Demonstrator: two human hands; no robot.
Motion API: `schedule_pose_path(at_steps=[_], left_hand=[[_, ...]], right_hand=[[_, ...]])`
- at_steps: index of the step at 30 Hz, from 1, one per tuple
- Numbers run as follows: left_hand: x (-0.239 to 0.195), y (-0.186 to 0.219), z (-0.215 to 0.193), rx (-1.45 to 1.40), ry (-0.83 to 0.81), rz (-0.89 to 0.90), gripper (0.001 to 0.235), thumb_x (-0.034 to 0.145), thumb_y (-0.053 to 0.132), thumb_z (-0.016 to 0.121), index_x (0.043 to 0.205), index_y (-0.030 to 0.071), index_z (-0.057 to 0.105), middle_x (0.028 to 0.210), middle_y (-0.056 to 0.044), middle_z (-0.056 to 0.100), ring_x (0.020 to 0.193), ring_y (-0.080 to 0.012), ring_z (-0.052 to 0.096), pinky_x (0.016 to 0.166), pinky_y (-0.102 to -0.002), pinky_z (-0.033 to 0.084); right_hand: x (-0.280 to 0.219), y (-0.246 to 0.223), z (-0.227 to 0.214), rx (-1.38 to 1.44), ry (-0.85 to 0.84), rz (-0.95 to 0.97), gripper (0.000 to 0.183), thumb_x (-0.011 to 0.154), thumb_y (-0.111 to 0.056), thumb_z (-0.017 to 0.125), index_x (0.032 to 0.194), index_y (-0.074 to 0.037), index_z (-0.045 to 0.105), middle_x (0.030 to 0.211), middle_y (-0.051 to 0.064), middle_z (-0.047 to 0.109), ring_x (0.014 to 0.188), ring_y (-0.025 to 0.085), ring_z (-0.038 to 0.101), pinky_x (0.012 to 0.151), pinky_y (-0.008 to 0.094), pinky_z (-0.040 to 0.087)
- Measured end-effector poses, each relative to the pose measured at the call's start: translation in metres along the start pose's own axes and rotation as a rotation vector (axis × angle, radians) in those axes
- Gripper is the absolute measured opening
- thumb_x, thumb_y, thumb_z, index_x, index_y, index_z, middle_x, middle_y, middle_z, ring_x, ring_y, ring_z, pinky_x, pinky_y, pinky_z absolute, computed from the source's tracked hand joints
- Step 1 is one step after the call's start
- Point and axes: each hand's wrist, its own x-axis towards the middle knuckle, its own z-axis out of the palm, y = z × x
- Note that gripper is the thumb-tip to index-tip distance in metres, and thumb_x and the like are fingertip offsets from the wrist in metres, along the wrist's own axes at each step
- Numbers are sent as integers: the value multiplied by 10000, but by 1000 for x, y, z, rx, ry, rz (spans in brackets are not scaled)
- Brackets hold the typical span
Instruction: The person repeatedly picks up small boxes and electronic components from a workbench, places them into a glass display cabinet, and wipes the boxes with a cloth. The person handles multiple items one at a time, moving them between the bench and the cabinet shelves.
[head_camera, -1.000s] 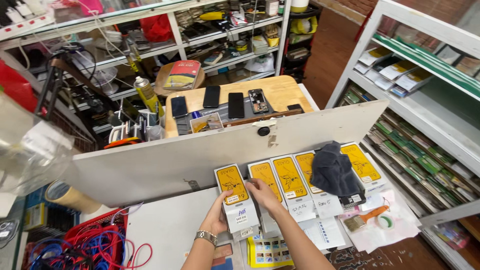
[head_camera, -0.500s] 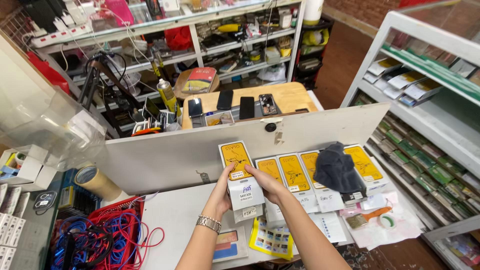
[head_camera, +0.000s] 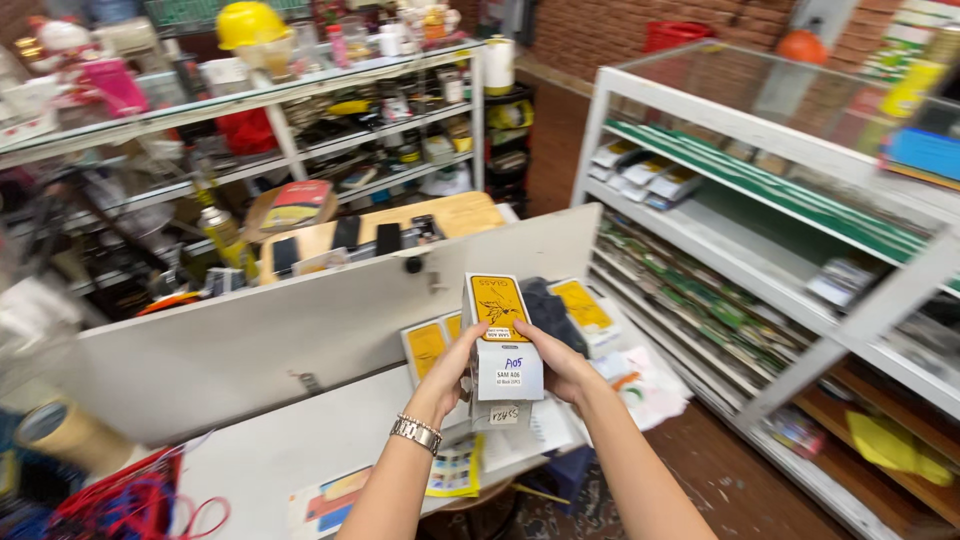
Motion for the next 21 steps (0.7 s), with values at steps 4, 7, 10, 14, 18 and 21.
schedule_pose_path(at_steps=[4, 7, 10, 14, 18, 21], left_hand=[[1, -11, 83, 54, -85, 15, 714, 823, 545, 590, 1468, 254, 496, 1472, -29, 563, 1384, -244, 433, 1108, -621, 248], [9, -27, 139, 88, -160, 45, 732, 824, 533, 638, 1463, 186, 551, 1422, -36, 603, 1349, -192, 465, 1111, -506, 275], [23, -44, 190, 63, -269, 67, 731, 821, 498, 683, 1424, 94, 596, 1352, -98, 669, 1263, -209, 586, 1064, -369, 423], [45, -59, 254, 53, -340, -10, 678, 838, 469, 669, 1391, 86, 587, 1321, -116, 675, 1196, -203, 630, 981, -308, 490], [71, -68, 308, 77, -400, 48, 600, 877, 455, 637, 1295, 25, 629, 1244, -121, 688, 1143, -187, 642, 958, -307, 504], [98, -69, 343, 102, -444, 8, 573, 880, 462, 611, 1194, -6, 719, 1097, -109, 761, 992, -187, 710, 852, -304, 548]], right_hand=[[-58, 10, -70, 122, 114, -104, 493, 940, -482, 583, 1270, -126, 673, 1170, 55, 754, 1027, 190, 712, 930, 373, 554], [-101, 21, -115, 179, 260, -135, 496, 943, -478, 589, 1268, -115, 680, 1167, 64, 752, 1030, 192, 711, 926, 381, 548], [-139, 28, -153, 239, 397, -128, 499, 945, -480, 589, 1279, -121, 681, 1184, 69, 750, 1057, 192, 700, 941, 378, 535], [-177, 27, -198, 278, 490, -146, 533, 944, -491, 582, 1300, -103, 669, 1219, 89, 745, 1103, 208, 686, 964, 381, 524], [-194, 21, -244, 327, 531, -214, 561, 941, -490, 591, 1326, -86, 653, 1256, 98, 731, 1143, 209, 678, 992, 376, 519], [-193, 10, -281, 341, 583, -222, 557, 941, -483, 596, 1336, -96, 654, 1257, 87, 730, 1141, 207, 672, 989, 367, 508]])
